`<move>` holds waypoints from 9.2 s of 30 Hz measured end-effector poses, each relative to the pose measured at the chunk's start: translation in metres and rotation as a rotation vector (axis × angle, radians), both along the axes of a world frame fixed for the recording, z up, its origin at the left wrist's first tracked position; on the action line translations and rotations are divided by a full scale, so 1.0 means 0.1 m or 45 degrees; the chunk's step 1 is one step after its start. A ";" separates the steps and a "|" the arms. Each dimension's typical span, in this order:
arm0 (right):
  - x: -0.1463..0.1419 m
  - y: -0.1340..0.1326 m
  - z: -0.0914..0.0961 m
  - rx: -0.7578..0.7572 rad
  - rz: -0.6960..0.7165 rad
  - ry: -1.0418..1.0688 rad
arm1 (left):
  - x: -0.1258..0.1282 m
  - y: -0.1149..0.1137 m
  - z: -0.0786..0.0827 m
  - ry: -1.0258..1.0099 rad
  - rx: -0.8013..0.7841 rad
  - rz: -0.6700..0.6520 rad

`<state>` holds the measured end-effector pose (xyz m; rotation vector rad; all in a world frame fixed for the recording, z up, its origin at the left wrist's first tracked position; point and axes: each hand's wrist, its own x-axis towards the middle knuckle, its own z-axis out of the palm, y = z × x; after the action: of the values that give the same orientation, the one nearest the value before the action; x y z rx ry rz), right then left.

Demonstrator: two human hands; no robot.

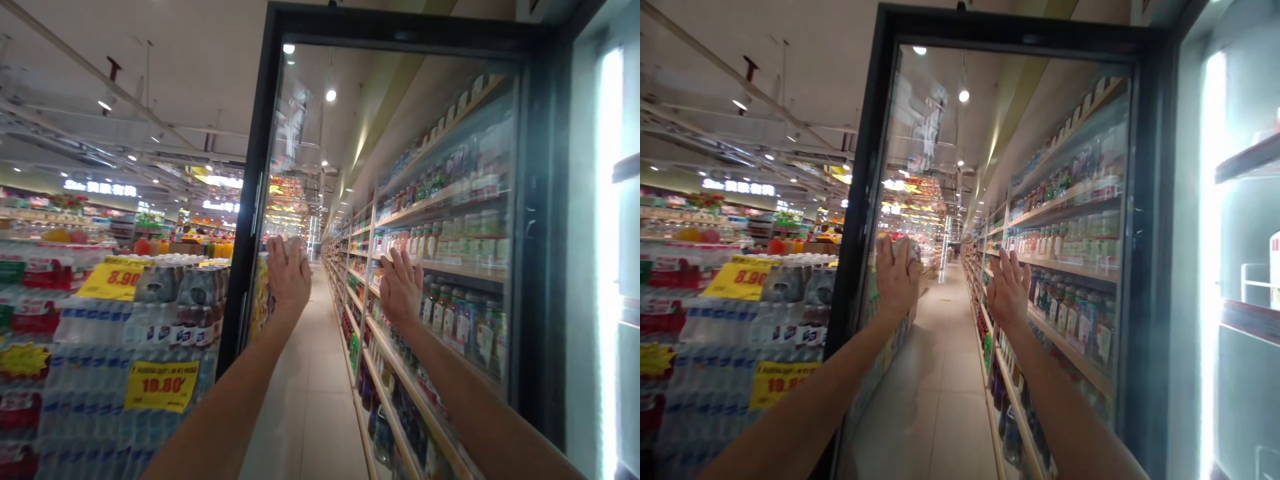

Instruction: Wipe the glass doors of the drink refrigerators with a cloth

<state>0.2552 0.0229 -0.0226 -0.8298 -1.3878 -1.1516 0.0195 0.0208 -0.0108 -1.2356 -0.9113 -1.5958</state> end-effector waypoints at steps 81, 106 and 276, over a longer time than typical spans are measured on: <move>-0.65 -0.15 -0.27 -0.043 0.135 -0.359 | -0.16 -0.10 -0.33 0.456 -0.127 -0.181; 0.82 -0.11 -0.45 0.037 -0.064 0.446 | 0.02 -0.14 -0.40 0.349 -0.300 -0.107; -0.21 -0.35 1.53 -0.241 -0.077 -0.105 | 0.03 -0.24 0.33 0.212 -0.087 0.142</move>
<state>0.2338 -0.0119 0.1299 -0.9727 -1.5673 -1.1229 0.0229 -0.0032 0.0223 -1.3201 -0.9179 -1.3632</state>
